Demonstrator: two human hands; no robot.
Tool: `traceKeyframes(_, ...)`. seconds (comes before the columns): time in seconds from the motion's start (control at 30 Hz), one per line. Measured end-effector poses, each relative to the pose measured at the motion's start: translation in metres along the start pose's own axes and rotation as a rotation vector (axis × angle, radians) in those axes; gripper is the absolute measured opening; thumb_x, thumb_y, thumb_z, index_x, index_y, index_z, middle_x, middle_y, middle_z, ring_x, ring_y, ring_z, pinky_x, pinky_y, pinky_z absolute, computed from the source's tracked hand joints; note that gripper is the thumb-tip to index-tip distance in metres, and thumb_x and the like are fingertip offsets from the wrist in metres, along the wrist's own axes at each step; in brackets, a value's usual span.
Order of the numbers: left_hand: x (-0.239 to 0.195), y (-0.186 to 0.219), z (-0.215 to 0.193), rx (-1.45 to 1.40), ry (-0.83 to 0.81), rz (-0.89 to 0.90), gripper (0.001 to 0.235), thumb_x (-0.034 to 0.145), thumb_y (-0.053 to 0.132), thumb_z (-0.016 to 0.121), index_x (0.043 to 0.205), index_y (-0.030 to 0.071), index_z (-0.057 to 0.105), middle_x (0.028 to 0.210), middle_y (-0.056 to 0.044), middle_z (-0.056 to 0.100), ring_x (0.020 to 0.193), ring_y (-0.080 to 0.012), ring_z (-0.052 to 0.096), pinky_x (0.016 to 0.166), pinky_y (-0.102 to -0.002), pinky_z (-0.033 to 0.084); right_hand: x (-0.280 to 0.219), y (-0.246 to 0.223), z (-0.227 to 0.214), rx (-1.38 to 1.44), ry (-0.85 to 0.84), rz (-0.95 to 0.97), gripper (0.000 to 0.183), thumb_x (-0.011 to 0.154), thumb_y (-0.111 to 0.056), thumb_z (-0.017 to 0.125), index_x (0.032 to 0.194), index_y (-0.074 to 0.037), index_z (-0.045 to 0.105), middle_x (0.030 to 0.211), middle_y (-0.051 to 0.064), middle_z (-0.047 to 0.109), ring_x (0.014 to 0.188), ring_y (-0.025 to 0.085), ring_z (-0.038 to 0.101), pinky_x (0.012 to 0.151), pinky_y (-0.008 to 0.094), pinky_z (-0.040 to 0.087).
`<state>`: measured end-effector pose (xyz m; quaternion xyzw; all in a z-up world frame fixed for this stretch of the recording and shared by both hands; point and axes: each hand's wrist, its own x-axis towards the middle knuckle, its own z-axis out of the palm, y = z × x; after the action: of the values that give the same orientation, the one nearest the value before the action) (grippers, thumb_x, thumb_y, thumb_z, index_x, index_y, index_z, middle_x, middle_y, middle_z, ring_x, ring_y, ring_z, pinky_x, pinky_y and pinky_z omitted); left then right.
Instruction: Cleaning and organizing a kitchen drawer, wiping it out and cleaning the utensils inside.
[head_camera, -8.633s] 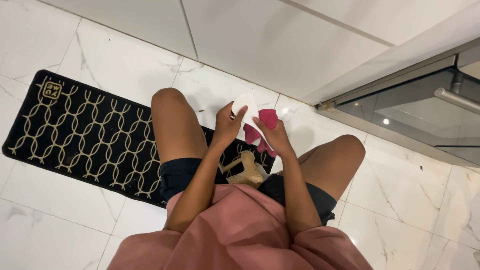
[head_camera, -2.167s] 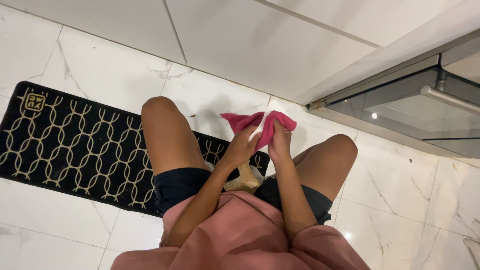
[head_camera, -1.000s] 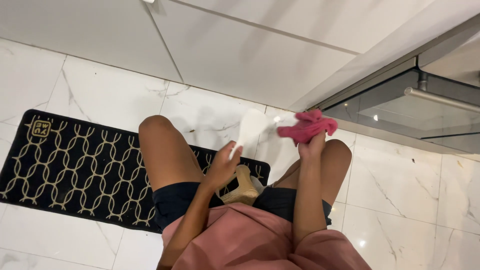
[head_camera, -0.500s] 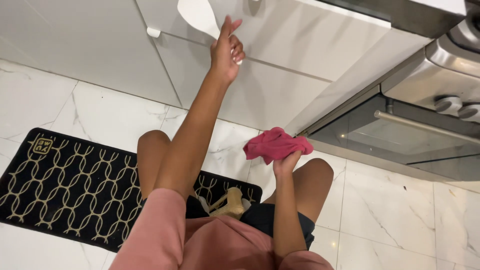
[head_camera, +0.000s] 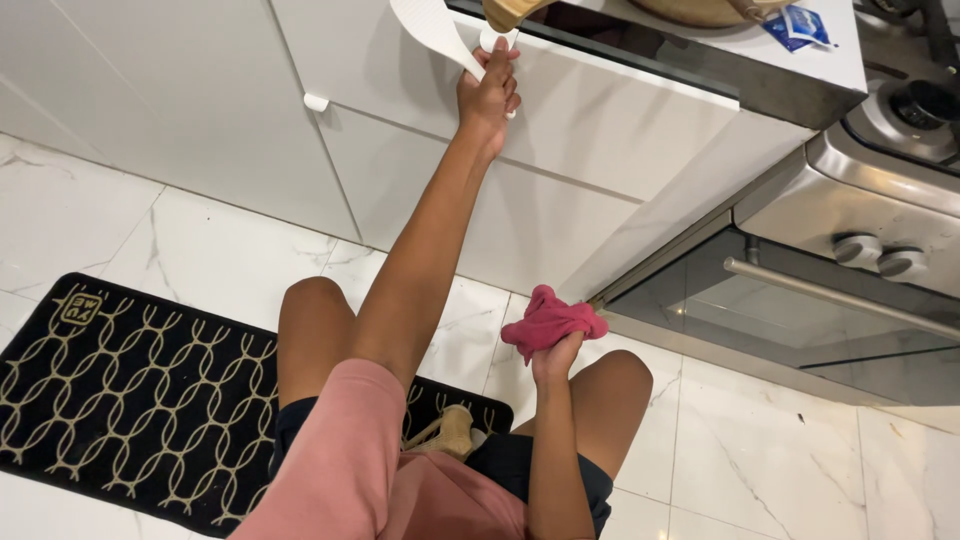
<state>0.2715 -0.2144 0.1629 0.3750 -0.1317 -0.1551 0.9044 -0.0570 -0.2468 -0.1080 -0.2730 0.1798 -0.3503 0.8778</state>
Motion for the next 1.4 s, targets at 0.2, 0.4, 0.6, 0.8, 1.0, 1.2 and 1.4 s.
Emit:
traceKeyframes(0.2, -0.024, 0.009, 0.002, -0.023, -0.037, 0.03, 0.033, 0.101, 0.036, 0.067, 0.098, 0.005, 0.056, 0.069, 0.006, 0.035, 0.056, -0.0059, 0.03, 0.048, -0.025, 0.03, 0.013, 0.009, -0.016, 0.007, 0.056, -0.009, 0.037, 0.109, -0.046, 0.038, 0.116, -0.012, 0.054, 0.121, 0.003, 0.062, 0.117, 0.02, 0.059, 0.103, 0.04, 0.049)
traceKeyframes(0.4, -0.06, 0.026, 0.001, 0.025, -0.066, 0.062, 0.033, 0.102, 0.037, 0.065, 0.099, 0.006, 0.056, 0.069, 0.005, 0.036, 0.057, -0.0059, 0.031, 0.049, -0.025, 0.03, 0.014, 0.007, 0.005, 0.057, 0.232, 0.027, 0.04, 0.105, -0.047, 0.036, 0.118, -0.013, 0.053, 0.116, 0.002, 0.063, 0.11, 0.021, 0.061, 0.098, 0.041, 0.051)
traceKeyframes(0.6, -0.132, 0.058, -0.004, 0.09, -0.053, 0.003, 0.033, 0.105, 0.037, 0.061, 0.103, 0.005, 0.056, 0.069, 0.005, 0.035, 0.057, -0.0047, 0.031, 0.05, -0.024, 0.029, 0.016, 0.013, 0.014, 0.079, 0.09, 0.06, 0.044, 0.105, -0.04, 0.039, 0.112, -0.003, 0.062, 0.098, 0.008, 0.061, 0.088, 0.024, 0.057, 0.076, 0.038, 0.049)
traceKeyframes(0.8, -0.217, 0.091, -0.021, 0.176, -0.035, -0.047, 0.03, 0.106, 0.032, 0.06, 0.103, 0.002, 0.06, 0.065, 0.004, 0.039, 0.056, -0.0057, 0.033, 0.051, -0.025, 0.03, 0.005, 0.017, 0.031, 0.016, -0.058, 0.074, 0.053, 0.101, -0.043, 0.034, 0.11, 0.003, 0.059, 0.107, 0.02, 0.068, 0.099, 0.028, 0.061, 0.092, 0.039, 0.052)
traceKeyframes(1.0, -0.291, 0.106, -0.05, 0.267, -0.009, -0.064, 0.029, 0.104, 0.028, 0.063, 0.099, 0.0, 0.065, 0.062, 0.002, 0.047, 0.054, -0.0067, 0.04, 0.05, -0.025, 0.034, 0.011, 0.053, 0.001, 0.1, 0.285, 0.263, 0.055, 0.104, -0.053, 0.04, 0.135, -0.009, 0.053, 0.132, 0.007, 0.061, 0.125, 0.025, 0.056, 0.11, 0.046, 0.044)
traceKeyframes(1.2, -0.348, 0.127, -0.066, 0.283, -0.025, -0.102, 0.028, 0.101, 0.022, 0.068, 0.106, -0.005, 0.067, 0.071, 0.002, 0.054, 0.056, -0.0067, 0.043, 0.051, -0.025, 0.038, 0.017, 0.089, -0.036, 0.065, 0.227, 0.337, 0.055, 0.104, -0.053, 0.04, 0.135, -0.009, 0.052, 0.132, 0.007, 0.061, 0.125, 0.025, 0.056, 0.11, 0.046, 0.044)
traceKeyframes(1.4, -0.389, 0.189, -0.074, 0.489, -0.083, -0.308, 0.03, 0.096, 0.016, 0.066, 0.118, -0.004, 0.068, 0.089, -0.001, 0.073, 0.065, -0.0044, 0.049, 0.057, -0.023, 0.043, 0.01, 0.08, 0.0, 0.032, 0.183, 0.383, 0.055, 0.104, -0.052, 0.04, 0.135, -0.009, 0.052, 0.132, 0.007, 0.061, 0.125, 0.025, 0.056, 0.11, 0.045, 0.044)
